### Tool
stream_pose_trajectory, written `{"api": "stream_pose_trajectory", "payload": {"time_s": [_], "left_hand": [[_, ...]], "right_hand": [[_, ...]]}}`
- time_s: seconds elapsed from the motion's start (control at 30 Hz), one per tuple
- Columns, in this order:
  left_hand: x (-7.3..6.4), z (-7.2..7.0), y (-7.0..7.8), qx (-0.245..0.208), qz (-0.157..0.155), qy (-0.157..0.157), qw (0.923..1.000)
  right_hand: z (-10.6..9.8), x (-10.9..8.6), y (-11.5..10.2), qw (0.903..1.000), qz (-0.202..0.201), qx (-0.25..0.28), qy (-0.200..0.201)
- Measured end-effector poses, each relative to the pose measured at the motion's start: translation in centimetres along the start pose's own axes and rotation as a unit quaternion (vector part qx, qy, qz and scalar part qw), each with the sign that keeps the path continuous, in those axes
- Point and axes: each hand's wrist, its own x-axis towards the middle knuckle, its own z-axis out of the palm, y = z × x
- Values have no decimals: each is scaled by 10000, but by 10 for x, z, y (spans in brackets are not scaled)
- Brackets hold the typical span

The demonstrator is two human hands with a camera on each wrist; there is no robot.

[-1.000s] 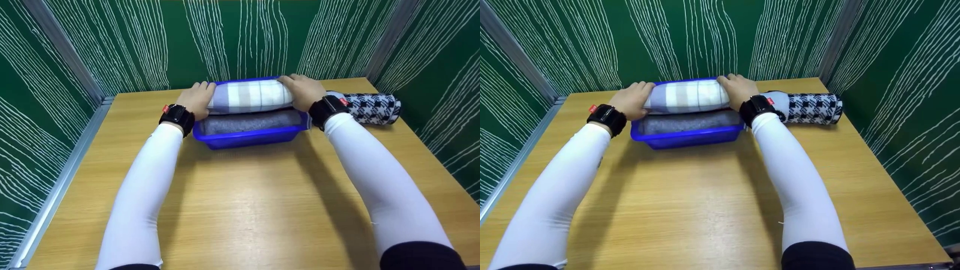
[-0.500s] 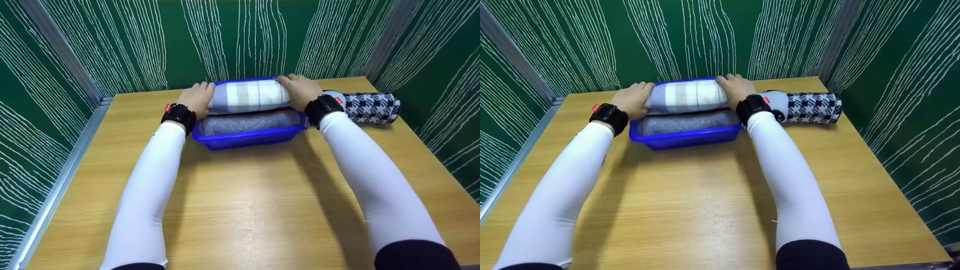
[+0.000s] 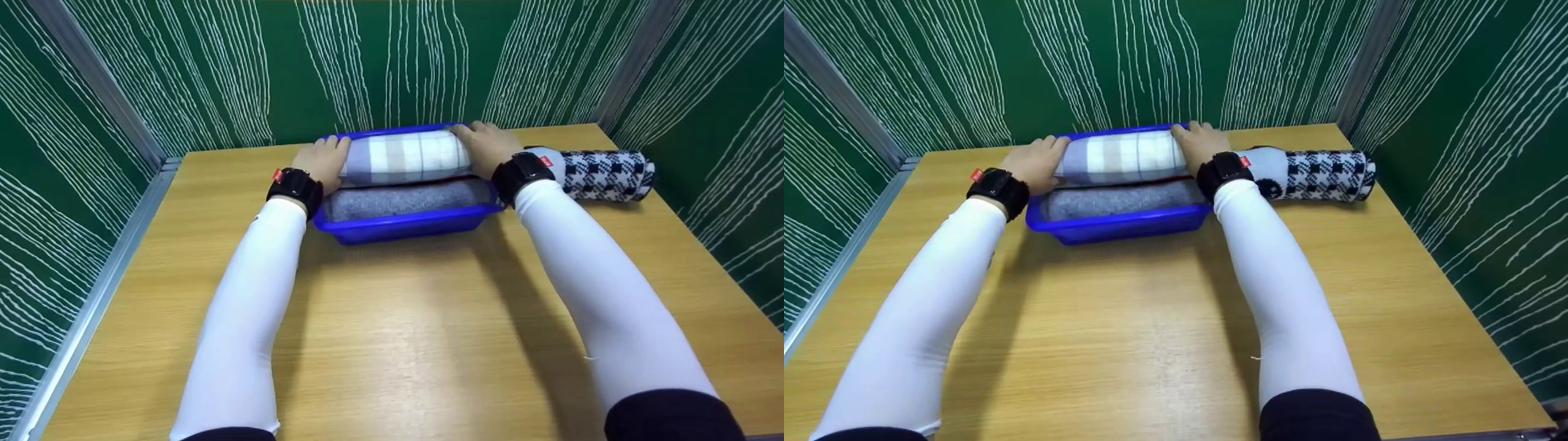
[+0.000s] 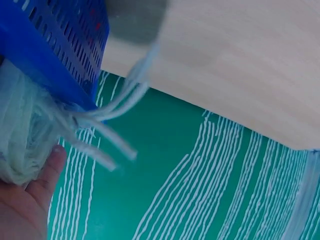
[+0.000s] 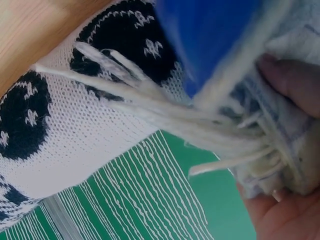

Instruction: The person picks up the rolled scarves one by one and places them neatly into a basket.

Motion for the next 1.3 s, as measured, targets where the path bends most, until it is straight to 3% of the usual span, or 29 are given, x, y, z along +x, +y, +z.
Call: {"api": "stream_pose_trajectory", "payload": {"time_s": [0.57,0.83,1.1,1.3], "left_hand": [[2,8,-5,-260,-123,-369,9989],[-7,-3,-10,-409,-27,-504,9979],[-25,-30,-6,-654,-11,-717,9953],[-21,-27,-11,-600,-13,-734,9955]], "right_hand": [[-2,-2,-7,9985,-9,-180,-510],[-11,-1,-2,9944,103,144,-1046],[-26,-4,-3,9905,143,366,-1321],[-33,-6,-4,9900,183,468,-1322]]}}
